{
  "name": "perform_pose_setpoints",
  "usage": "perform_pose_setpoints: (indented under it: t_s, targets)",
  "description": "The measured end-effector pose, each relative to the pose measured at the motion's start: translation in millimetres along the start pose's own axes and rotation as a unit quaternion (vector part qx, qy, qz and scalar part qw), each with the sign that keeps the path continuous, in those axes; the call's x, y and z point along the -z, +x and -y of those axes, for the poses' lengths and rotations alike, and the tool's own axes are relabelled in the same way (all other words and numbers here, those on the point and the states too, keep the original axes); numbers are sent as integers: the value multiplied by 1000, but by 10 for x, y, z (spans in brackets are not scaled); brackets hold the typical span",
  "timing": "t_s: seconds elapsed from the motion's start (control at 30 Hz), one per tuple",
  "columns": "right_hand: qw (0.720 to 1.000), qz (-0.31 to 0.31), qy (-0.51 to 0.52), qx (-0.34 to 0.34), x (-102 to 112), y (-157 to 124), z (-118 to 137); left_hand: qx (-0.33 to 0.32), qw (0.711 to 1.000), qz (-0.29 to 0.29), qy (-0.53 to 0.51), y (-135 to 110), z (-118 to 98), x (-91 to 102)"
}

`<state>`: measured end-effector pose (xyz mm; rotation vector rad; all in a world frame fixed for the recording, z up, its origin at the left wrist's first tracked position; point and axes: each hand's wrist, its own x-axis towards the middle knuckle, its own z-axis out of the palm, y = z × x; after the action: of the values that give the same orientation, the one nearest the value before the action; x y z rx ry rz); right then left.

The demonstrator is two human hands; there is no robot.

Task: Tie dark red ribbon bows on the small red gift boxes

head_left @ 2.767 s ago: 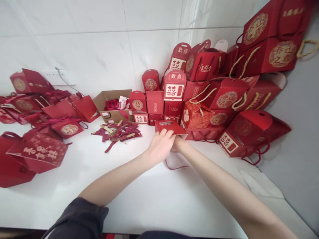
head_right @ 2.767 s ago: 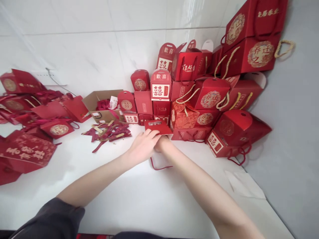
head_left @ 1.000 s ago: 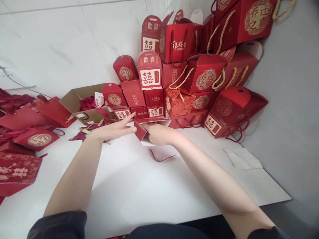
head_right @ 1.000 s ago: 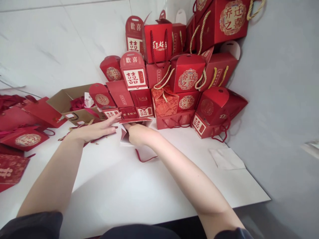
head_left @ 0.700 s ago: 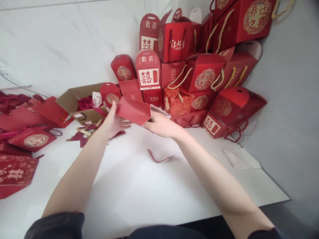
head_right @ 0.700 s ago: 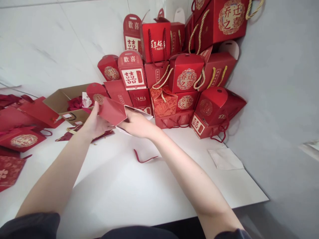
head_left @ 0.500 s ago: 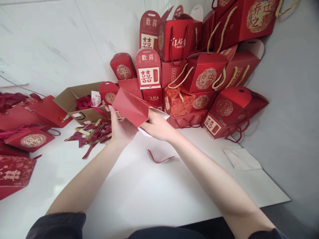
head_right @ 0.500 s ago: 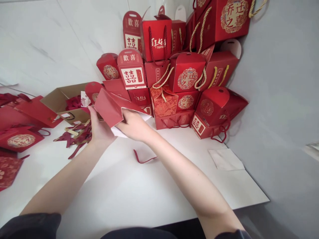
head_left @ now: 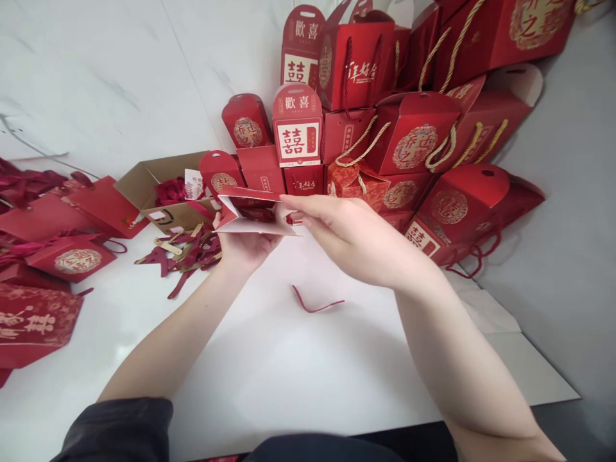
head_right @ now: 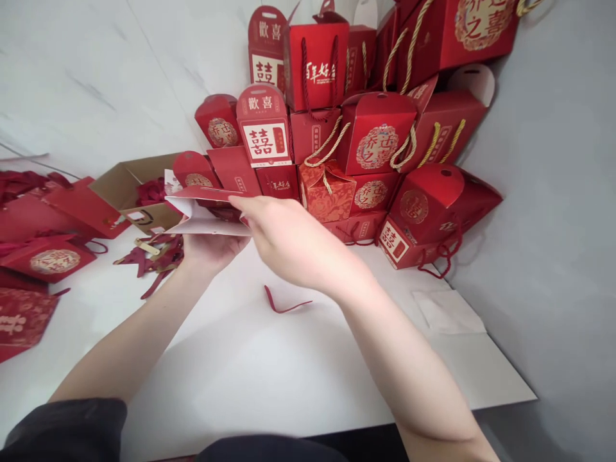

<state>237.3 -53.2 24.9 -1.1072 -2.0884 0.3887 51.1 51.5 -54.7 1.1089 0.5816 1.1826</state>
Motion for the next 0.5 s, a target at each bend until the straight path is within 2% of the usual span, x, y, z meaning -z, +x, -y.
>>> perform_pose_setpoints:
  t_s: [0.17, 0.3, 0.43, 0.5]
  targets:
    - [1000, -16, -7, -15, 100, -55, -4, -28, 999, -3, 41, -25, -33, -122]
    - [999, -14, -10, -32, 102, -81, 59, -40, 998, 8, 43, -40, -25, -144]
    - [998, 43, 10, -48, -96, -63, 84, -72, 993, -22, 87, -112, 29, -191]
    - [993, 86, 8, -75, -288, -10, 46, -62, 984, -37, 164, -187, 91, -254]
